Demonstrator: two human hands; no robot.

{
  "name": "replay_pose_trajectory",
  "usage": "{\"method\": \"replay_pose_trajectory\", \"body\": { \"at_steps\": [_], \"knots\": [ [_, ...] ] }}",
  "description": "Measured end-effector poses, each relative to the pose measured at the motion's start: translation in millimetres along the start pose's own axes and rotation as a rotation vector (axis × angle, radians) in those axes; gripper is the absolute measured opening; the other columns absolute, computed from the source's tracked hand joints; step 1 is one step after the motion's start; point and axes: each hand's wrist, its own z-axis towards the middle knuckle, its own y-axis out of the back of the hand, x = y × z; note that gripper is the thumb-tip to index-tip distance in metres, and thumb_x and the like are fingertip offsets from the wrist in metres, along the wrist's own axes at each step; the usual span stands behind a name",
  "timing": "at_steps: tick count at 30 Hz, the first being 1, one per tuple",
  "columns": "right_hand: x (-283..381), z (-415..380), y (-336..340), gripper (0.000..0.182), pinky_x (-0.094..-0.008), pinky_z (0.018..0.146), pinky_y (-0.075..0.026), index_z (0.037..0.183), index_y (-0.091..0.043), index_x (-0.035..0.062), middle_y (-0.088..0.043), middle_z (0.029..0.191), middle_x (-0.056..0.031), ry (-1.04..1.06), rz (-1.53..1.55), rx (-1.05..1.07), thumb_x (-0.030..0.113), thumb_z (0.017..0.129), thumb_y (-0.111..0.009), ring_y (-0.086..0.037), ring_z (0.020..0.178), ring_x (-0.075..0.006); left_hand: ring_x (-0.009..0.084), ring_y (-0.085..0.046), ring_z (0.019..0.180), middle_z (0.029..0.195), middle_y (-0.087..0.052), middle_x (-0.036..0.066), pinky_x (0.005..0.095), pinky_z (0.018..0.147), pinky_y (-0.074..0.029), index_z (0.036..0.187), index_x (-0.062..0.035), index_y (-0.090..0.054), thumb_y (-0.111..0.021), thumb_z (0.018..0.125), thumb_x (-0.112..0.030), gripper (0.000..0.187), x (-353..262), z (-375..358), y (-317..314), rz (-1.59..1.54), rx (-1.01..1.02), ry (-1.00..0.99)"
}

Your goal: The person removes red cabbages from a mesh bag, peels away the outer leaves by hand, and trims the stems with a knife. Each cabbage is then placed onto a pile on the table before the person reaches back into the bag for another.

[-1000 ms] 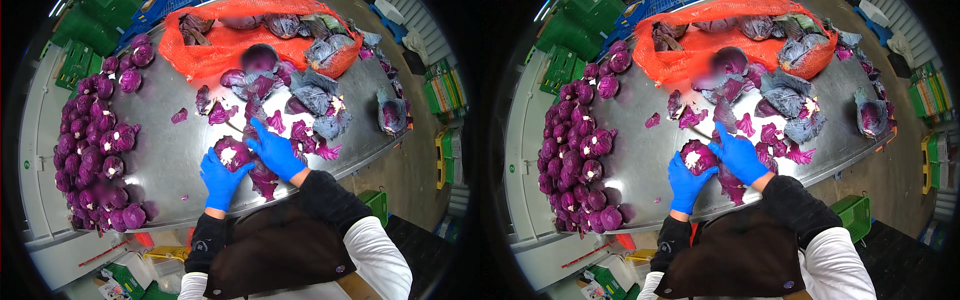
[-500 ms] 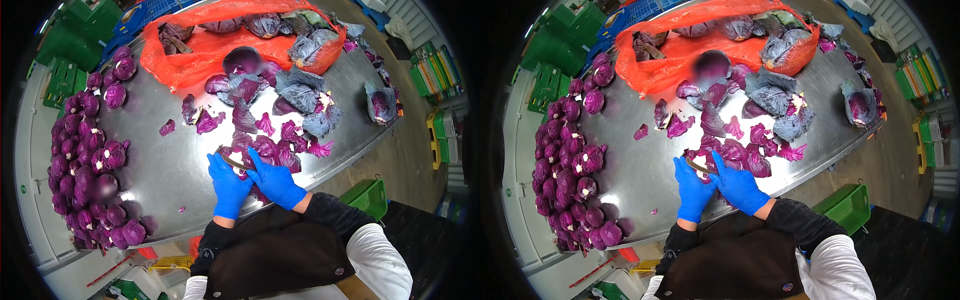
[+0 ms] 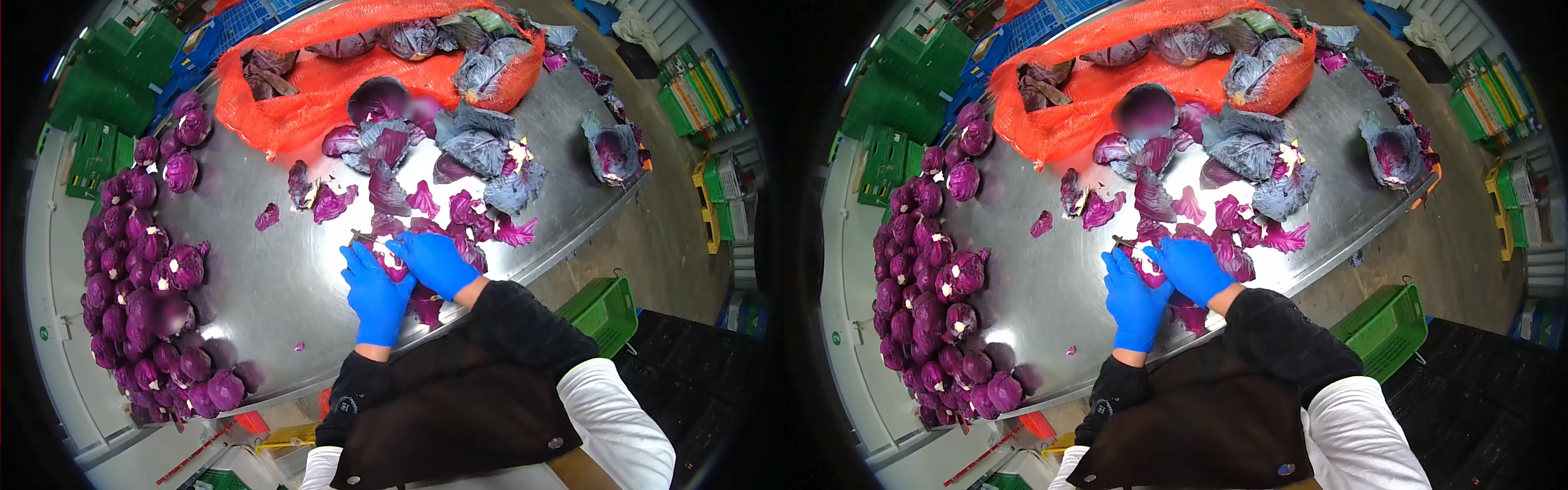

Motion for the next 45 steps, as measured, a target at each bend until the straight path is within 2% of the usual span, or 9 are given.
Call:
{"method": "replay_pose_trajectory", "body": {
  "at_steps": [4, 9, 15, 16, 21, 27, 33, 37, 45],
  "knots": [
    [-34, 20, -3, 0.034, -0.0409, 0.064, -0.052, 0.123, -0.055, 0.016, -0.061, 0.088, -0.0146, 0.104, 0.185, 0.079, 0.01, 0.09, -0.047, -0.064, 0.081, -0.0332, 0.0471, -0.04, 0.12, 0.145, -0.023, 0.028, 0.0479, 0.088, -0.048, 0.141, 0.0043, -0.021, -0.08, 0.061, -0.051, 0.114, -4, 1, 5, -0.014, 0.007, -0.011],
    [-39, 24, 8, 0.056, -0.0476, 0.072, -0.049, 0.116, -0.056, 0.0109, -0.065, 0.088, -0.0207, -0.438, 0.492, 0.207, 0.058, 0.09, -0.042, -0.063, 0.08, -0.0392, 0.0492, -0.033, 0.126, 0.145, -0.022, 0.029, 0.0476, 0.094, -0.044, 0.142, 0.0019, -0.021, -0.081, 0.062, -0.048, 0.112, 5, -21, -5, -0.009, -0.056, -0.08],
    [-46, 20, -6, 0.048, -0.0418, 0.071, -0.05, 0.098, -0.062, -0.0004, -0.066, 0.087, -0.02, -0.832, 1.224, -0.249, 0.045, 0.083, -0.061, -0.065, 0.081, -0.0347, 0.0423, -0.032, 0.132, 0.146, -0.023, 0.029, 0.0445, 0.106, -0.033, 0.144, -0.001, -0.02, -0.084, 0.062, -0.042, 0.112, 66, -49, -20, -0.356, -0.262, -0.252],
    [-94, 19, -49, 0.046, -0.0409, 0.07, -0.05, 0.091, -0.064, -0.0022, -0.067, 0.084, -0.0187, -0.896, 0.716, -0.15, 0.043, 0.081, -0.063, -0.066, 0.079, -0.0333, 0.0415, -0.031, 0.132, 0.146, -0.023, 0.028, 0.044, 0.108, -0.031, 0.142, -0.0005, -0.024, -0.085, 0.06, -0.041, 0.11, 72, -53, -22, -0.445, -0.26, -0.237],
    [-24, 22, -7, 0.1, -0.0423, 0.074, -0.051, 0.147, -0.012, 0.0093, -0.067, 0.086, -0.019, -0.286, 0.647, 0.062, 0.046, 0.074, -0.07, -0.065, 0.08, -0.035, 0.0358, -0.047, 0.12, 0.133, -0.041, 0.024, 0.0405, 0.098, -0.041, 0.138, 0.0004, -0.029, -0.084, 0.062, -0.042, 0.103, 65, -42, -11, -0.599, -0.229, -0.05],
    [20, 65, -1, 0.082, -0.0427, 0.074, -0.05, 0.145, -0.029, 0.0172, -0.065, 0.089, -0.0212, -0.015, 0.425, 0.434, 0.048, 0.078, -0.064, -0.064, 0.08, -0.0364, 0.0278, -0.055, 0.113, 0.125, -0.051, 0.02, 0.0375, 0.094, -0.044, 0.135, -0.0039, -0.034, -0.083, 0.066, -0.036, 0.09, 58, -27, -3, -0.593, -0.091, 0.12],
    [-27, 68, -52, 0.025, -0.0457, 0.069, -0.05, 0.084, -0.067, 0.0076, -0.065, 0.082, -0.0194, -0.363, 0.393, 0.192, 0.031, 0.082, -0.058, -0.064, 0.079, -0.037, 0.0313, -0.045, 0.123, 0.134, -0.042, 0.02, 0.039, 0.104, -0.036, 0.136, -0.0013, -0.036, -0.082, 0.068, -0.032, 0.088, 70, -59, -15, -0.483, -0.211, -0.158],
    [-14, 37, -15, 0.071, -0.0431, 0.076, -0.05, 0.14, -0.036, 0.0216, -0.063, 0.109, -0.0138, -0.266, 0.431, 0.075, 0.038, 0.079, -0.068, -0.063, 0.09, -0.0353, 0.03, -0.046, 0.119, 0.128, -0.045, 0.016, 0.0376, 0.101, -0.037, 0.128, -0.0021, -0.042, -0.082, 0.068, -0.027, 0.077, 92, -57, -14, -0.739, -0.147, 0.06],
    [18, 10, -22, 0.066, -0.0428, 0.076, -0.05, 0.136, -0.044, 0.0167, -0.064, 0.095, -0.0222, 0.002, 0.694, 0.372, 0.045, 0.08, -0.065, -0.064, 0.086, -0.0367, 0.0252, -0.053, 0.112, 0.124, -0.052, 0.014, 0.0348, 0.096, -0.044, 0.128, -0.0041, -0.047, -0.085, 0.064, -0.029, 0.078, 92, -38, -7, -0.796, 0.006, 0.073]
  ]
}}
